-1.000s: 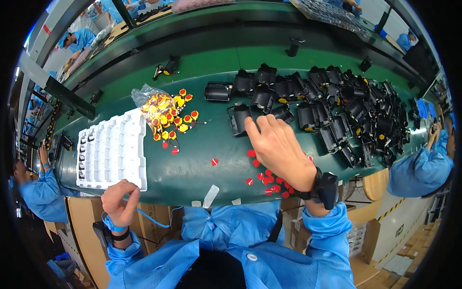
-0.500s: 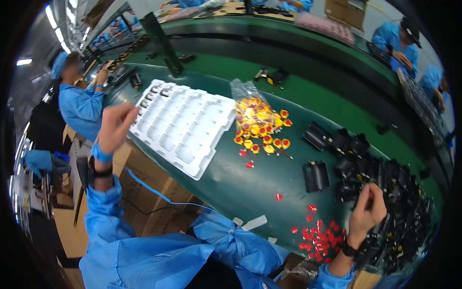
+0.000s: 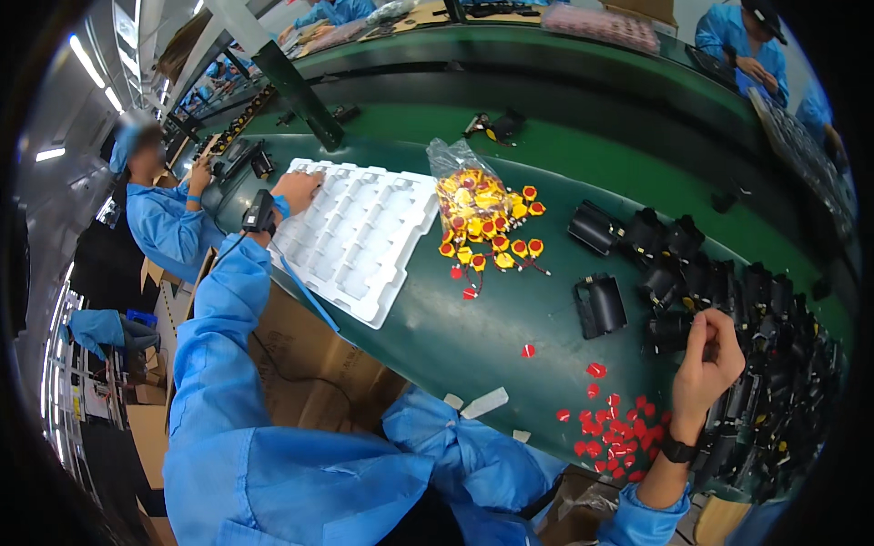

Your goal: Assembling electronic parts into plastic casings on a factory assembly line.

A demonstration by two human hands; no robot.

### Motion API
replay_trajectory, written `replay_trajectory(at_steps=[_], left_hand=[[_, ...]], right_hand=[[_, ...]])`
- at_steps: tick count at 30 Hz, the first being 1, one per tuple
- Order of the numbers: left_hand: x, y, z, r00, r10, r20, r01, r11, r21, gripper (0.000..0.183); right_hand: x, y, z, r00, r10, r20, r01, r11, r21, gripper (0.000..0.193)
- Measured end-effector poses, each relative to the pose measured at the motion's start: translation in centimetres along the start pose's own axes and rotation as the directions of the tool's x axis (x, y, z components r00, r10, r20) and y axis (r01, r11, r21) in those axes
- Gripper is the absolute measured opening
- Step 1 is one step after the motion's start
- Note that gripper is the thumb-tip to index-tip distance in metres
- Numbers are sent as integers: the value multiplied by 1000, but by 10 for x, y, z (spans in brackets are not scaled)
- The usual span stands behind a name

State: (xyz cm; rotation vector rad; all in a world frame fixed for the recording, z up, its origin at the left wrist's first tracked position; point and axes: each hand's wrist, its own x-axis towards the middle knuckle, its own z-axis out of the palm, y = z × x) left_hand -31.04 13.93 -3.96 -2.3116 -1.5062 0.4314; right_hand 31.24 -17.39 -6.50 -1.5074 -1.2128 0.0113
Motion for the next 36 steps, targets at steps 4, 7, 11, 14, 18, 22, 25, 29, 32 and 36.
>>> replay_trajectory(at_steps=[4, 7, 11, 14, 18, 22, 25, 29, 32, 36], left_hand=[[-18, -10, 3, 995, -6, -101, -6, 993, -119, 21], [-30, -17, 2, 952, -89, -293, 47, 988, -147, 20], [-27, 49, -55, 764, 108, -636, -230, 967, -113, 36], [-40, 162, -138, 519, 377, -767, -603, 797, -16, 43], [-75, 273, -203, 260, 561, -786, -804, 576, 145, 33], [-64, 339, -211, 72, 588, -805, -893, 398, 211, 33], [-55, 365, -203, 152, 453, -878, -954, 300, -11, 33], [-62, 382, -186, 443, 139, -886, -894, 2, -447, 22], [-65, 384, -186, 930, 130, -345, -253, -455, -854, 14], [-63, 392, -199, 878, 375, -296, -266, -131, -955, 29]], right_hand=[[-4, -2, -2, 1000, 21, 10, -21, 1000, -18, 7], [-4, -6, -2, 1000, -26, 18, 26, 1000, -2, 6], [-5, -16, -6, 997, -30, 69, 32, 999, -32, 6], [-3, -54, -1, 940, -40, 339, 5, 995, 103, 12], [13, -121, 13, 673, -430, 602, 338, 903, 267, 64], [17, -96, 18, 593, -485, 643, 249, 870, 426, 80], [9, -79, 9, 707, -368, 604, 143, 911, 388, 75], [3, -71, 12, 771, -239, 591, 12, 933, 361, 72], [1, -65, 18, 815, -363, 451, 240, 921, 308, 69], [-6, -68, 28, 746, -424, 513, 328, 905, 270, 67]])
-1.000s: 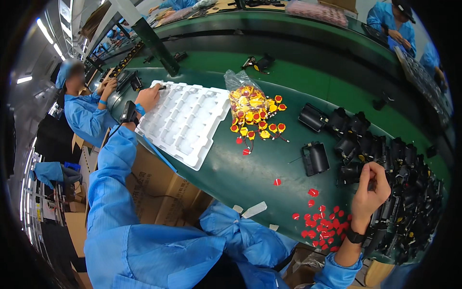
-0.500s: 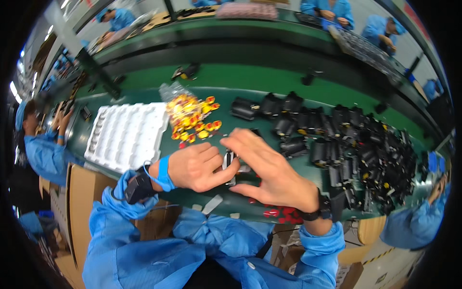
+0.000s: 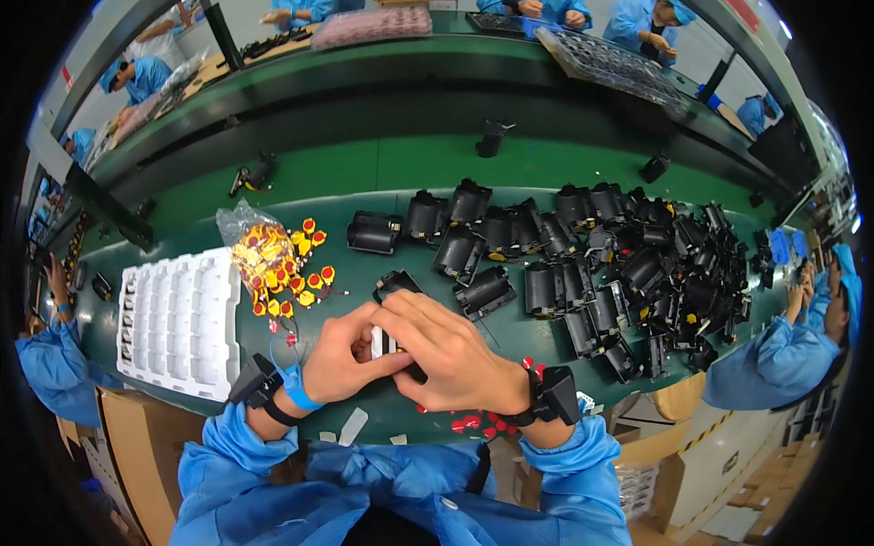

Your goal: Assembling electronic parts into plastic casings on a factory assembly line.

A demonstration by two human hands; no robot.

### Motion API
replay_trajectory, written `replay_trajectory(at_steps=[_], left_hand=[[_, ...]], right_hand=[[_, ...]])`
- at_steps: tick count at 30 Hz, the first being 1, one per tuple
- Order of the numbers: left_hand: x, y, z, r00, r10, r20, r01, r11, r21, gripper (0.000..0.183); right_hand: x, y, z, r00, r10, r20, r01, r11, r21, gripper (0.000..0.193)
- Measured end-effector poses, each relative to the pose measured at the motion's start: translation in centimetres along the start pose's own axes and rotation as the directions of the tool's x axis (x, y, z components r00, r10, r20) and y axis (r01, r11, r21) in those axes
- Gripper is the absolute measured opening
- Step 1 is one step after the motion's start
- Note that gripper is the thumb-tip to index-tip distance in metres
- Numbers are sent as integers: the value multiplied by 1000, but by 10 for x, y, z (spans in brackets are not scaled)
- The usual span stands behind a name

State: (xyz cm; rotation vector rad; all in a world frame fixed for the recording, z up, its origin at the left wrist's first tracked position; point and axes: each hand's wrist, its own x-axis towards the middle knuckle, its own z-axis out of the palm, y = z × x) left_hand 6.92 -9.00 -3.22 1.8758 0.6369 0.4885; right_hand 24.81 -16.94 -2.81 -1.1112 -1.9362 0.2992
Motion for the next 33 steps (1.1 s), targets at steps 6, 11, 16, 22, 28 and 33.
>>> replay_trajectory(at_steps=[6, 11, 16, 22, 28, 33], left_hand=[[0, -23, -7, 989, -19, 149, 78, 914, -399, 27], [0, -24, -9, 981, 16, 195, 69, 906, -418, 35], [-2, -29, -3, 992, 56, 116, -15, 945, -328, 33], [-14, -20, 4, 965, 261, 0, -252, 934, 255, 28], [-46, -9, -46, 898, 150, -414, 31, 917, 399, 18], [-102, -3, -58, 983, 71, -172, 24, 868, 496, 15]], right_hand=[[-1, -2, 2, 997, 40, 66, -36, 998, -57, 67], [-2, -5, 8, 999, 29, 44, -25, 995, -94, 69], [-8, -6, 19, 999, -48, 10, 49, 967, -252, 64], [-9, -15, 22, 965, -229, 131, 264, 851, -455, 52], [-15, -17, -5, 964, -188, -189, 112, 929, -354, 51], [-11, -20, -12, 992, -19, -127, -13, 970, -244, 61]])
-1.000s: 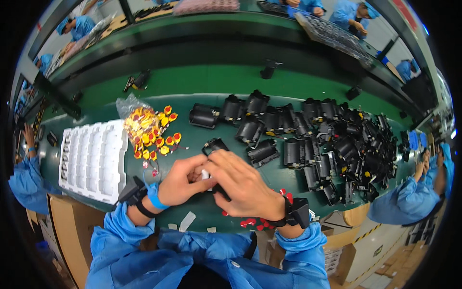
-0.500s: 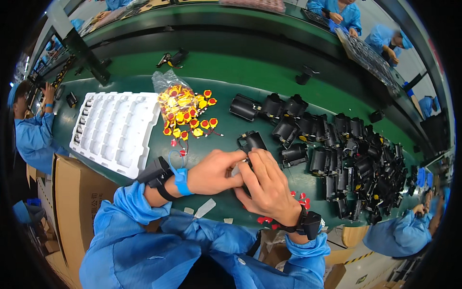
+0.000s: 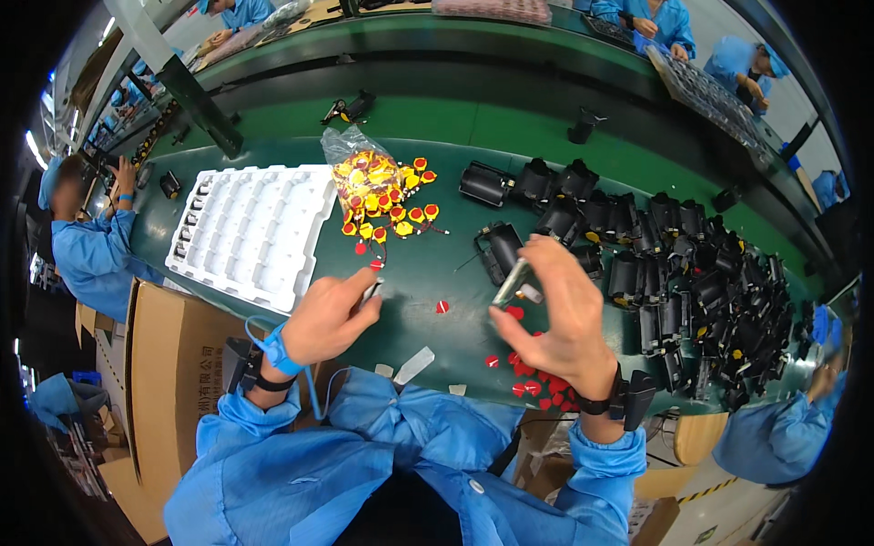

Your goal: Assembling electronic parts into plastic casings on a factory assembly line.

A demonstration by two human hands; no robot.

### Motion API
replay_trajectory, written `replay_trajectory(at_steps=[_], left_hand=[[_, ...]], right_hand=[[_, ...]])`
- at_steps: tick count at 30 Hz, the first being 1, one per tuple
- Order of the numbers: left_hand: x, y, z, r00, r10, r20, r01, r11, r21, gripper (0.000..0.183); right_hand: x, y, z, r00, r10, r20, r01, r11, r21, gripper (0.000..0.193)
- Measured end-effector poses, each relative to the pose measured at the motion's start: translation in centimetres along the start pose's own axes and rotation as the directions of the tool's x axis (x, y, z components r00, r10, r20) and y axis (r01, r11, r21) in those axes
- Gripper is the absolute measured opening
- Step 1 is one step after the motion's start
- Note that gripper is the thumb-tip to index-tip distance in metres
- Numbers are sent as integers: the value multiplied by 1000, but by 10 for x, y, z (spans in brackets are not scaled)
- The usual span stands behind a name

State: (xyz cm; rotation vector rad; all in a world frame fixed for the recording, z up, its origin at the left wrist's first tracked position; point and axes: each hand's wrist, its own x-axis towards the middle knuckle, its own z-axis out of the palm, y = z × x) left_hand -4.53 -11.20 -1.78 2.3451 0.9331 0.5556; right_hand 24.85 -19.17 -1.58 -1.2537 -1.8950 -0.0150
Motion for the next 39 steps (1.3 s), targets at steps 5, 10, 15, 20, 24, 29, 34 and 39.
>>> replay_trajectory(at_steps=[5, 10, 15, 20, 24, 29, 34, 39], left_hand=[[-25, -1, -3, 994, -75, 76, 69, 995, 73, 16], [-45, 28, 27, 975, -57, 213, 102, 974, -203, 16], [-56, 57, 65, 942, 269, 200, -152, 875, -460, 23], [-63, 80, 116, 871, 462, 170, -279, 748, -603, 34], [-60, 87, 105, 897, 432, 93, -287, 729, -622, 37], [-2, 22, 26, 955, 277, -105, -274, 961, 42, 17], [61, -39, -11, 1000, -10, -18, 17, 895, 446, 25], [86, -72, -5, 988, -26, 152, -69, 808, 585, 36]], right_hand=[[14, -15, 22, 966, -53, 253, 51, 999, 15, 64], [16, -43, 11, 929, -114, 351, 190, 963, -190, 56], [-77, -100, -9, 935, 184, 302, -250, 948, 198, 44], [-160, -148, 27, 791, 483, -375, -400, 873, 281, 16], [-248, -142, 10, 636, 298, -712, -586, 786, -195, 18], [-340, -50, -7, 600, 680, -421, -761, 325, -561, 34], [-266, -73, 10, 482, 854, -194, -876, 468, -116, 21], [-177, -107, 32, 877, 474, 86, -470, 881, -57, 22]])
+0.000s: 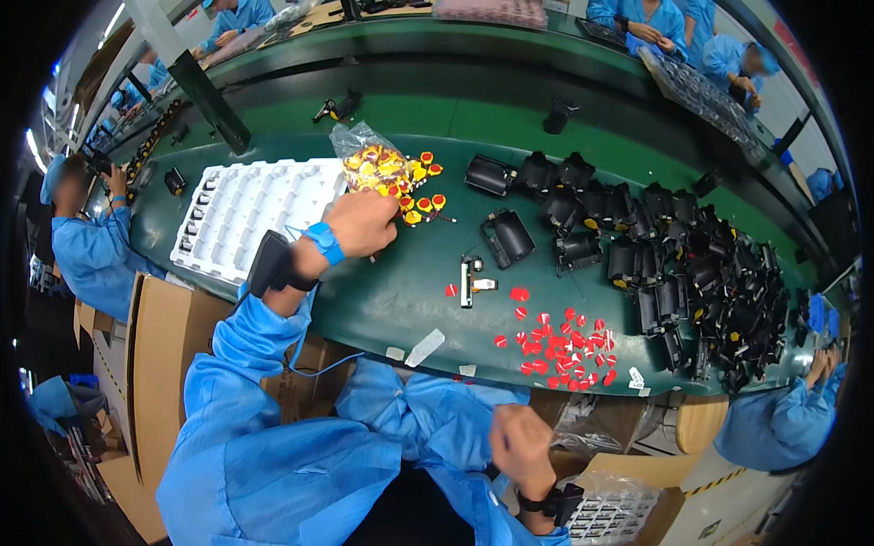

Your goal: Assembling electronic parts into plastic casings on a factory assembly line.

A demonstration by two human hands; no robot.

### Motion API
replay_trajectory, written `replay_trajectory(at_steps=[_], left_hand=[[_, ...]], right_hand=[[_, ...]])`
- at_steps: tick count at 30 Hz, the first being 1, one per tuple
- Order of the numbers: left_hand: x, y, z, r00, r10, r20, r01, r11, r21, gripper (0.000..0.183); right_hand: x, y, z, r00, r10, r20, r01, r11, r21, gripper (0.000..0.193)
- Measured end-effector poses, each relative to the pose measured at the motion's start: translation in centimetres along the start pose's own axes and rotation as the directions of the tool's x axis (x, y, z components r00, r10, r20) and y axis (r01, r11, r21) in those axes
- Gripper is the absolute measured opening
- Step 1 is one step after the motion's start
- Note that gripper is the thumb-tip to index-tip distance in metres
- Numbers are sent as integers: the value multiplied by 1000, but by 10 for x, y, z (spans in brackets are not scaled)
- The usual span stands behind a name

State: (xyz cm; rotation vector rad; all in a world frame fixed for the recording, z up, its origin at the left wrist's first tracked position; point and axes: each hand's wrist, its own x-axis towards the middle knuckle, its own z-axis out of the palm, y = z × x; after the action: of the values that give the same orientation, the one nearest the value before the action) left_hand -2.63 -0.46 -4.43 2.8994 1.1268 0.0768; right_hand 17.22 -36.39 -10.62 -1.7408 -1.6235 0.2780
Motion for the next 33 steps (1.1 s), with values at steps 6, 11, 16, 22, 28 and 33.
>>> replay_trajectory(at_steps=[6, 11, 16, 22, 28, 33], left_hand=[[36, -31, -39, 906, -298, -300, 291, 954, -69, 47], [73, -87, -22, 976, -187, -107, 164, 967, -194, 43], [47, -60, -38, 905, -41, -423, -19, 990, -137, 24], [52, -76, -37, 919, -139, -369, 73, 980, -187, 27], [50, -61, -35, 823, -222, -522, 177, 975, -135, 20], [13, 0, -53, 793, 17, -608, -77, 994, -71, 17]], right_hand=[[81, -38, -20, 914, -369, -171, 398, 898, 188, 22], [149, -50, -10, 839, -520, -159, 544, 800, 256, 21], [192, -39, 10, 825, -551, -126, 564, 797, 215, 19], [242, -37, 30, 901, -434, 12, 429, 894, 131, 9], [289, -14, 58, 968, -235, 89, 245, 960, -134, 4], [320, -26, 76, 935, -58, 349, 205, 893, -401, 13]])
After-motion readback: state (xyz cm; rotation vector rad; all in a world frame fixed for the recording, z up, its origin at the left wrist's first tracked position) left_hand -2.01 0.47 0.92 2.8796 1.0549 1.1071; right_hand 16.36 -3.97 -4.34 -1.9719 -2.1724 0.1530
